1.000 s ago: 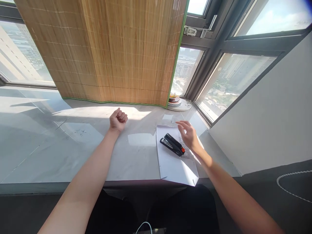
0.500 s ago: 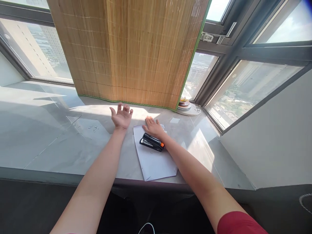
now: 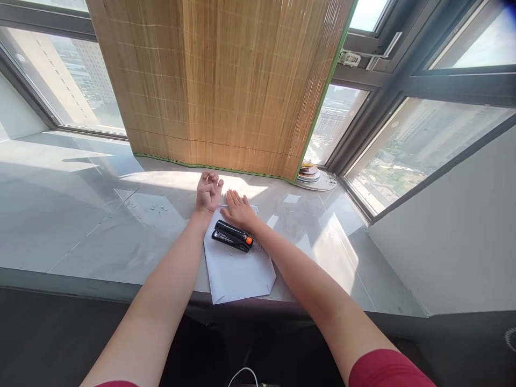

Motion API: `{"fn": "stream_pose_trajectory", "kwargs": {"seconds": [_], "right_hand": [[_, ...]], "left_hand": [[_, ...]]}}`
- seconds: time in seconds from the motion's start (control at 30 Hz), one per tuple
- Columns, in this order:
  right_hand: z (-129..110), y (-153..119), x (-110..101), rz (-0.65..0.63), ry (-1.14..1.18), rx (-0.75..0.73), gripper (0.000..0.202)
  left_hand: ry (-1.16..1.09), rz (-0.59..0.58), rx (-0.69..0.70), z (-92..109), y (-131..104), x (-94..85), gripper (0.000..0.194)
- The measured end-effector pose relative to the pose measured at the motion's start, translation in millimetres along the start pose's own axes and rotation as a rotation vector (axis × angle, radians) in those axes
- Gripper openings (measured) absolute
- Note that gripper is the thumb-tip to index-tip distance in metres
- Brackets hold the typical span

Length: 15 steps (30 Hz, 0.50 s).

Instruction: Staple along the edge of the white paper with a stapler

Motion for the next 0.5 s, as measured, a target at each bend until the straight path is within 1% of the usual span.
{"fn": "stream_pose_trajectory", "kwargs": {"seconds": [0.1,0.17,0.23,0.27,0.33,0.37,0.4,0.5], "right_hand": [[20,-17,-8,-0.010,-0.035,0.035,0.074],[41,-32,-16,-0.021,-0.070,0.091,0.071],[66,-49,-27,-0.018,-0.090,0.155,0.070],[78,-57,-33,-0.004,-0.085,0.185,0.070],[100,-70,-46,0.087,-0.024,0.222,0.067],[108,-74,-53,0.169,0.034,0.228,0.062],[114,-77,-59,0.261,0.096,0.236,0.056],[120,-77,-76,0.434,0.209,0.209,0.039]], "left_hand": [[-0.023,-0.012,-0.027,-6,-3,5.3,0.037],[-0.021,-0.031,-0.039,-10,-7,11.2,0.041],[0.027,-0.063,-0.057,-13,-14,19.8,0.038],[0.063,-0.090,-0.075,-14,-18,25.3,0.033],[0.117,-0.146,-0.131,-16,-29,37.6,0.018],[0.119,-0.164,-0.168,-16,-34,43.9,0.016],[0.102,-0.167,-0.208,-16,-39,49.7,0.022],[-0.033,-0.186,-0.322,-16,-54,64.9,0.044]]}}
Point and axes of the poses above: each hand's wrist, its own y-axis towards the middle knuckle, its own x-axis out of the palm, z = x × y, the point moved 2 cm from there along y, towards the middle knuckle, and after that the axes turned 9 degrees about x, right-handed, at the moved point
